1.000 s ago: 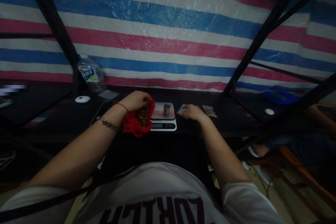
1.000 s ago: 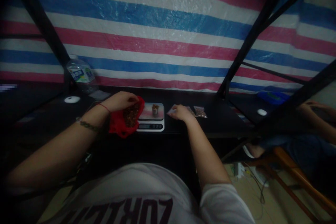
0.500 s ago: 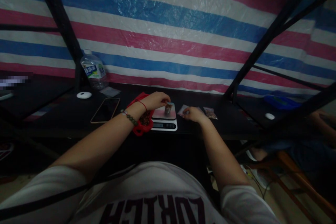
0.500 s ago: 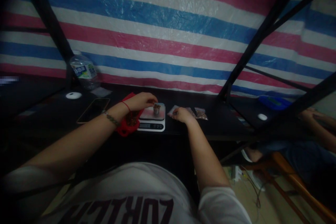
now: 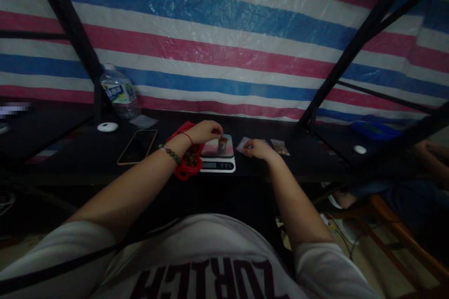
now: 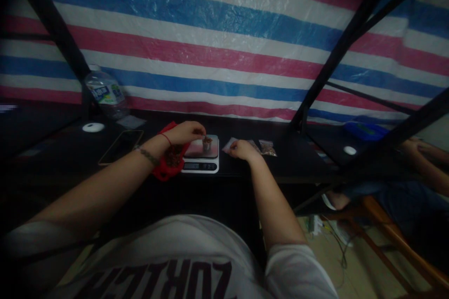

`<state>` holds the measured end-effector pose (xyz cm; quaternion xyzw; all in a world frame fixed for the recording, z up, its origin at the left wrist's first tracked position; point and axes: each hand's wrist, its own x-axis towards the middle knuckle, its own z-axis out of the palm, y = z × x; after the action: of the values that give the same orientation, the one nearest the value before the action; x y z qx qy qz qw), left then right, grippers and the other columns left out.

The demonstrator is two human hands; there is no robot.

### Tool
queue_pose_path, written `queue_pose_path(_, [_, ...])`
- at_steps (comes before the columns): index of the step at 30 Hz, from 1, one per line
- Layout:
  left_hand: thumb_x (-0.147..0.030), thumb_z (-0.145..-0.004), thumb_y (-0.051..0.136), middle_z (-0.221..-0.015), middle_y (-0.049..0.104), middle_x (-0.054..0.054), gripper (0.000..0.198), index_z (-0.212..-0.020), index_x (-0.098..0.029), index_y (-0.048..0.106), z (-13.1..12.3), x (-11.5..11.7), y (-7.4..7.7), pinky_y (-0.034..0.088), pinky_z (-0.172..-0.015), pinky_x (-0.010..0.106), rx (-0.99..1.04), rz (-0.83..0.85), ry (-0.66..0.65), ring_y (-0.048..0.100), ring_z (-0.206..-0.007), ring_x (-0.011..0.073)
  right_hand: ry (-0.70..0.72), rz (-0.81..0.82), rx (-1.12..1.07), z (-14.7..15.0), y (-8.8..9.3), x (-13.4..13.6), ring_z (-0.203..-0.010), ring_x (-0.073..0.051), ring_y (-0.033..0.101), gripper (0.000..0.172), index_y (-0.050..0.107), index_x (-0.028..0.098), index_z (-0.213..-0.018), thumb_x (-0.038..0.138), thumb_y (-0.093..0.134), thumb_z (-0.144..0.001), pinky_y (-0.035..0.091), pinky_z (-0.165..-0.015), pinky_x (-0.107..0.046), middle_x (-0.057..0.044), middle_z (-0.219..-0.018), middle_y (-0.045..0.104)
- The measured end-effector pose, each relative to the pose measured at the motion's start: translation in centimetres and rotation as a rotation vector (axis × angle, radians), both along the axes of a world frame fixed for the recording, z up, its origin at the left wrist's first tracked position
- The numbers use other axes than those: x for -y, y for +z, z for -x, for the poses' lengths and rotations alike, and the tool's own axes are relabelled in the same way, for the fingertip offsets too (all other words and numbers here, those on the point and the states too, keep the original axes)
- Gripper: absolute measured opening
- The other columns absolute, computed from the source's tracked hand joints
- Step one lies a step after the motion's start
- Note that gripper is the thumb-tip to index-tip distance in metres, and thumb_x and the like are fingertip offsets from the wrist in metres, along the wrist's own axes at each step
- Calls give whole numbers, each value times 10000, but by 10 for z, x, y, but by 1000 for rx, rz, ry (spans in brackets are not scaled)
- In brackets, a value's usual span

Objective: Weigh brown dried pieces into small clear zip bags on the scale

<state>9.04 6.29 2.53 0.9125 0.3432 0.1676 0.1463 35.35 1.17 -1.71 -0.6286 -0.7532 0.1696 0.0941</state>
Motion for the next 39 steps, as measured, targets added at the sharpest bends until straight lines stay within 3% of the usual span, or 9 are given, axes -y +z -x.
queue_pose_path(11, [-247,-734,608,-840,697,23,140,-827,-158,662,-6,-10,-17,459,-695,223,128,140,-22,626,-786,145,0,7,38,1,1,1,-610,-154,621,333,740,208,-877,490,587,-789,425,-589,-235,-29,-689,708])
queue_pose_path(17, [-269,-754,588,-882,704,42,190,-873,-154,681,-3,-8,-12,463,-724,240,78,114,-11,629,-800,155,2,-90,78,-5,-7,-10,-836,-188,669,234,748,221,-942,268,581,-785,457,-714,-232,-59,-944,736])
queue_pose_path(24, [-243,-800,514,-988,700,54,255,-977,-146,670,2,-4,-4,474,-816,258,111,43,44,626,-904,167,-7,-141,95,-4,-5,-11,-809,-182,668,194,758,203,-862,248,579,-803,436,-697,-230,-66,-890,739])
queue_pose_path(31, [-256,-810,502,-999,691,56,266,-986,-144,668,18,22,17,475,-825,275,214,-16,87,623,-895,170,-229,-238,23,-16,3,-12,-713,-161,644,190,742,153,-881,275,639,-777,417,-634,-226,-78,-818,726])
queue_pose_path(36, [-271,-815,505,-936,692,50,253,-946,-143,680,25,48,23,465,-787,257,180,-29,27,621,-852,163,-121,-96,17,-5,-1,-7,-654,-135,624,152,734,161,-782,295,683,-733,383,-570,-209,-52,-745,714])
queue_pose_path(39, [-271,-817,509,-916,690,45,248,-938,-147,687,27,61,23,458,-759,239,165,-26,-9,619,-835,155,-85,32,42,6,-2,-2,-552,-120,581,280,724,152,-715,420,649,-753,344,-513,-219,-44,-647,682])
